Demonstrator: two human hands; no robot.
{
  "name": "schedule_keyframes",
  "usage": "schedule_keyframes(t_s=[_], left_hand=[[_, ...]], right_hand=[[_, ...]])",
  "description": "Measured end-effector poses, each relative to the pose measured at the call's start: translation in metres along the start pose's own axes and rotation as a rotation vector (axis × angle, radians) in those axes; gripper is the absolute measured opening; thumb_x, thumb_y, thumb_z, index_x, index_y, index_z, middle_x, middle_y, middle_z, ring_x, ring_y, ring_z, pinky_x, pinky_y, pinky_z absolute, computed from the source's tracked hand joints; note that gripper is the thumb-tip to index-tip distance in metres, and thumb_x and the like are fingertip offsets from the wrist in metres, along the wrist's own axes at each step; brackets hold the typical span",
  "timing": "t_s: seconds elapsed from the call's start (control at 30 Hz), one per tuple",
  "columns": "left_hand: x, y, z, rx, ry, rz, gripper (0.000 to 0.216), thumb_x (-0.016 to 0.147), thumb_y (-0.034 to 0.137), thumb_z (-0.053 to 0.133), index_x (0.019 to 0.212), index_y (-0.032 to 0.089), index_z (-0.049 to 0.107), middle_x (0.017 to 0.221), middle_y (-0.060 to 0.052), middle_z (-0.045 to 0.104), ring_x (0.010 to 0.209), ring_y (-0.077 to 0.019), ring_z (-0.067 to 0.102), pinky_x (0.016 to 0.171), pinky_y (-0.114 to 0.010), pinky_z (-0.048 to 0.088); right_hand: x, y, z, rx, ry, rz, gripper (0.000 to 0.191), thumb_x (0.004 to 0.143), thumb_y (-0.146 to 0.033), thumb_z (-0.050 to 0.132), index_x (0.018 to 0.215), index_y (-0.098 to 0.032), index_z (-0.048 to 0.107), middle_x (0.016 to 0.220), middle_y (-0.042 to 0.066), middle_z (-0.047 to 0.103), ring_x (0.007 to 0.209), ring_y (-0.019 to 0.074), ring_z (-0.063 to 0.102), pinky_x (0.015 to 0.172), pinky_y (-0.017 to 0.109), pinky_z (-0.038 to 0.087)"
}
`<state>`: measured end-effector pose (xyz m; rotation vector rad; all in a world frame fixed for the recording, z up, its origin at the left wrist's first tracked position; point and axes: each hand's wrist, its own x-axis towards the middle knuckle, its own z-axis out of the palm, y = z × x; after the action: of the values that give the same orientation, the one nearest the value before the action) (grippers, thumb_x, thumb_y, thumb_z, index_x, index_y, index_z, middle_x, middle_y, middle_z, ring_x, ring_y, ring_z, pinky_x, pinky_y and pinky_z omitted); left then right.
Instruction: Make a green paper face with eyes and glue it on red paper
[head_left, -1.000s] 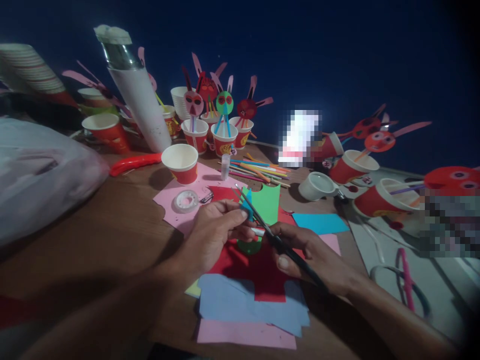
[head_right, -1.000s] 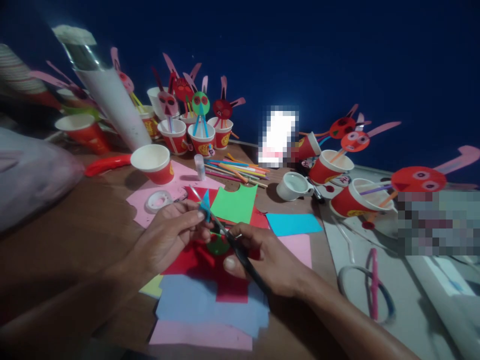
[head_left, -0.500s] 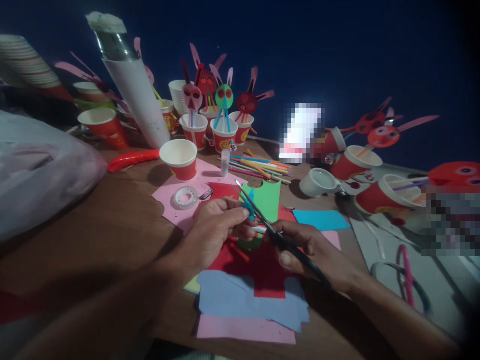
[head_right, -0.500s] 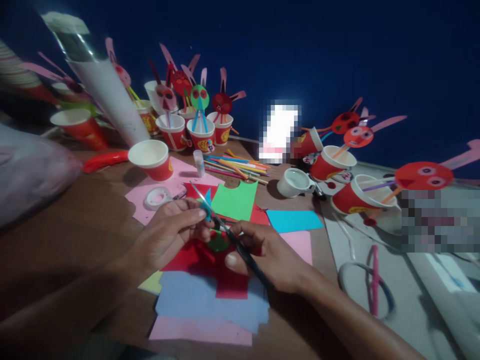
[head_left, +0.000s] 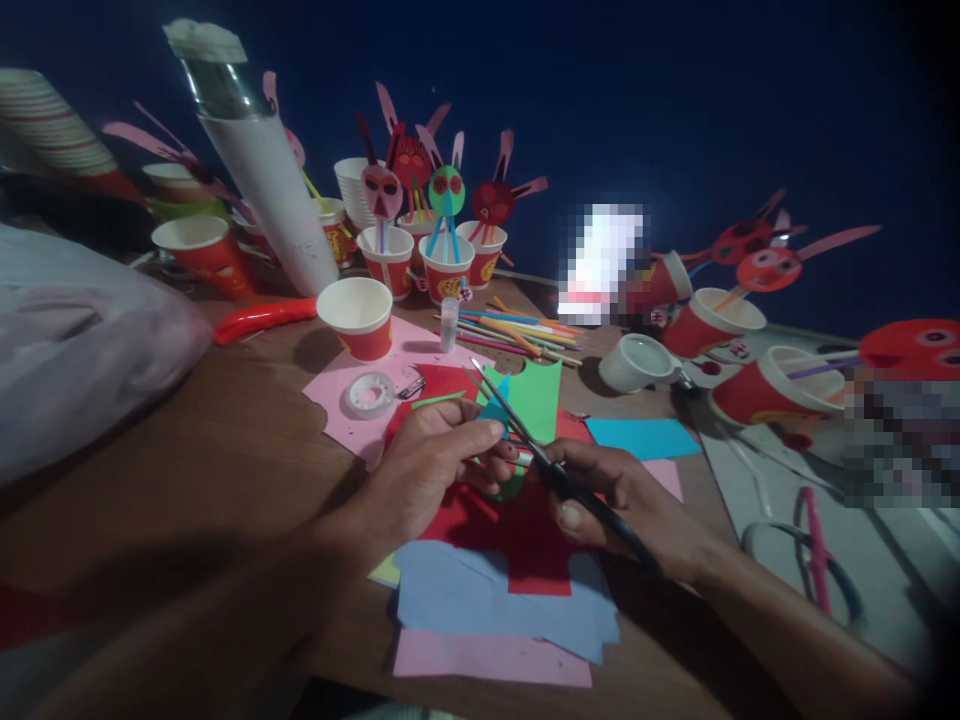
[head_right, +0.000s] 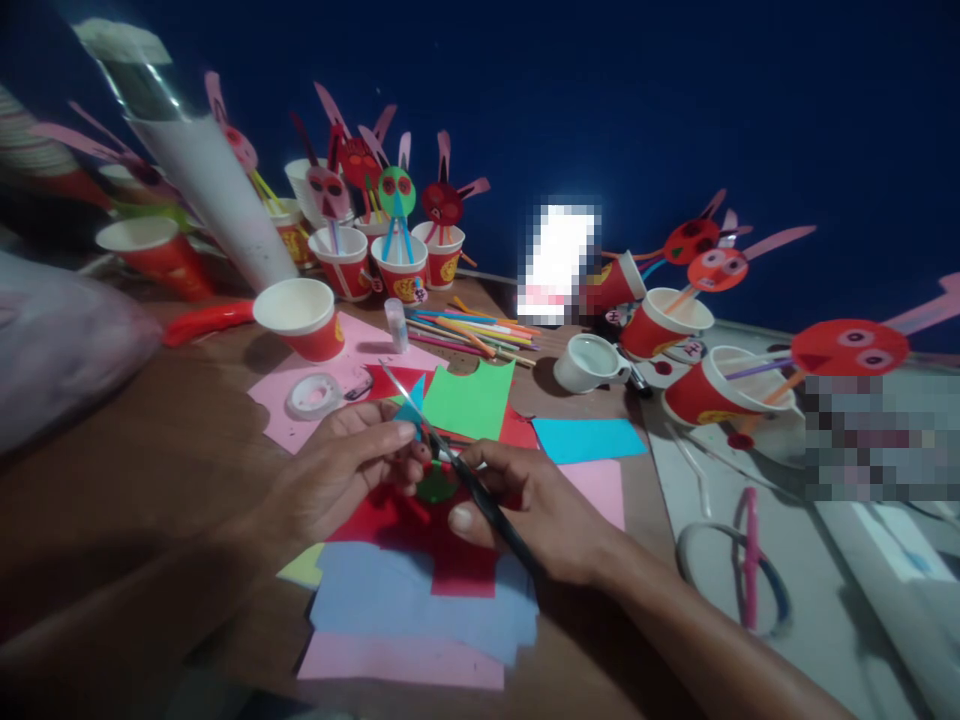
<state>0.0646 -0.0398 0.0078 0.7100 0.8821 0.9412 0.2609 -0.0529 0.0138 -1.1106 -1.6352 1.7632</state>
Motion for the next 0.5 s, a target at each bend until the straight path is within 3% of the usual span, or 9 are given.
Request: schedule_keyframes(t_s=[0.5], left_hand=[[0.0002, 0.0009, -0.0006, 0.161, 0.063, 0.033, 0.012, 0.072, 0.022, 0.065, 0.071, 0.012, 0.059, 0.062, -0.001, 0.065, 0.05, -0.0076, 0.058, 0.047, -0.015, 0.044]], right_hand=[[-0.0027, 0.0012, -0.0071, -0.049, -0.011, 0.079, 0.036, 0.068, -0.044, 0.072, 0.087, -0.016, 0.058, 0.068, -0.003, 0.05, 0.056, 0.0077, 0.04, 0.05, 0.018, 0.032]])
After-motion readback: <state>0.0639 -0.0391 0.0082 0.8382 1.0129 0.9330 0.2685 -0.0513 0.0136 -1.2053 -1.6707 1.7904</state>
